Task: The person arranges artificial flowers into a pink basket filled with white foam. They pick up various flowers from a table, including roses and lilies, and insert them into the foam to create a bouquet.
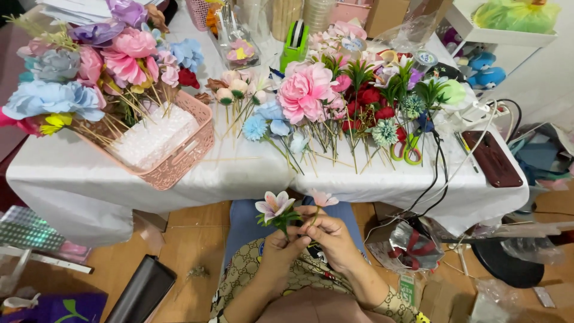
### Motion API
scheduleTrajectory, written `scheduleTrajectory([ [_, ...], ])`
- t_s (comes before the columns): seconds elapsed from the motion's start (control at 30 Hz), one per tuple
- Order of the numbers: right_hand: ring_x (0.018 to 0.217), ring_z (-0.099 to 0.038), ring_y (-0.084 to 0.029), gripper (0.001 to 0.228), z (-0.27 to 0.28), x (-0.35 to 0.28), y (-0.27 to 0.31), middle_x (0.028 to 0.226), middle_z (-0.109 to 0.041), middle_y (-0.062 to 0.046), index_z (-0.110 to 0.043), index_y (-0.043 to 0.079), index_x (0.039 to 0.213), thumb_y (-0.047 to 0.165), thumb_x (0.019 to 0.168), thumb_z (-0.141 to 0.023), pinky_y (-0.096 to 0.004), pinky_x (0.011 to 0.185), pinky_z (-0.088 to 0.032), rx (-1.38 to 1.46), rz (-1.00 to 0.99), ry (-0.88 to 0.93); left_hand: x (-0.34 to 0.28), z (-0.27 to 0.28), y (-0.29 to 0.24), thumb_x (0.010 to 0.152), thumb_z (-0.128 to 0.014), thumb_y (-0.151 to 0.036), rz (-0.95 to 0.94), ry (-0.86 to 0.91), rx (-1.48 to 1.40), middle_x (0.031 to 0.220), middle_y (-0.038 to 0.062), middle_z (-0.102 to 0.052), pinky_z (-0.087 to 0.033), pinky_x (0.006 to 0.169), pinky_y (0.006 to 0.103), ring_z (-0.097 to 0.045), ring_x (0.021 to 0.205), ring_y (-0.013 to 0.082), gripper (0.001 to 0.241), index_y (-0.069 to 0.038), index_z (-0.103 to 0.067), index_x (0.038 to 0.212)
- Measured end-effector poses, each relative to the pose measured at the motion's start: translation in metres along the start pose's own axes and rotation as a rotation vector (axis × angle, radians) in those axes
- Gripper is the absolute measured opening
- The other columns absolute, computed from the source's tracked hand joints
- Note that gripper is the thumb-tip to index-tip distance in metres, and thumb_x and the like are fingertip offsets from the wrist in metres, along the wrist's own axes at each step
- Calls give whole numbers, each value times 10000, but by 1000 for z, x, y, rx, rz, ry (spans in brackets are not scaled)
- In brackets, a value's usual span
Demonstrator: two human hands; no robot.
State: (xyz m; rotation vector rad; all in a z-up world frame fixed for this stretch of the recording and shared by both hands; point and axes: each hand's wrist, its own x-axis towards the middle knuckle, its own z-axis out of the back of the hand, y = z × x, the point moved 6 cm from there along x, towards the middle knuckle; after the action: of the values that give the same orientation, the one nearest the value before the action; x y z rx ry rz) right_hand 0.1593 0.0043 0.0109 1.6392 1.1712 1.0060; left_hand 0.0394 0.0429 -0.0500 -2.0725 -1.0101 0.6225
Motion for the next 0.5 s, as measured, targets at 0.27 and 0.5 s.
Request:
scheduleTrajectory([
  [0.27, 1255, -600, -298, 59, 5, -1, -7, 1241, -685, -186, -788, 77, 891, 132, 884, -769, -467, 996, -527, -84, 111, -88, 1, 10, 7, 839, -820, -10, -63, -158, 60, 844, 43, -782, -526, 769, 328, -640, 807, 130, 80, -18, -829, 918],
  [0.5, 1048, -676, -235, 349, 17, -3, -25, 1201, -702, -134, -723, 0, 1095, 60, 772, -841, -361, 890, -563, -35, 28, -259, -10, -8, -26, 876, -773, -124, -279, -98, 297, 1028, 82, -838, -638, 949, 377, -781, 1019, 195, 176, -55, -837, 1025],
])
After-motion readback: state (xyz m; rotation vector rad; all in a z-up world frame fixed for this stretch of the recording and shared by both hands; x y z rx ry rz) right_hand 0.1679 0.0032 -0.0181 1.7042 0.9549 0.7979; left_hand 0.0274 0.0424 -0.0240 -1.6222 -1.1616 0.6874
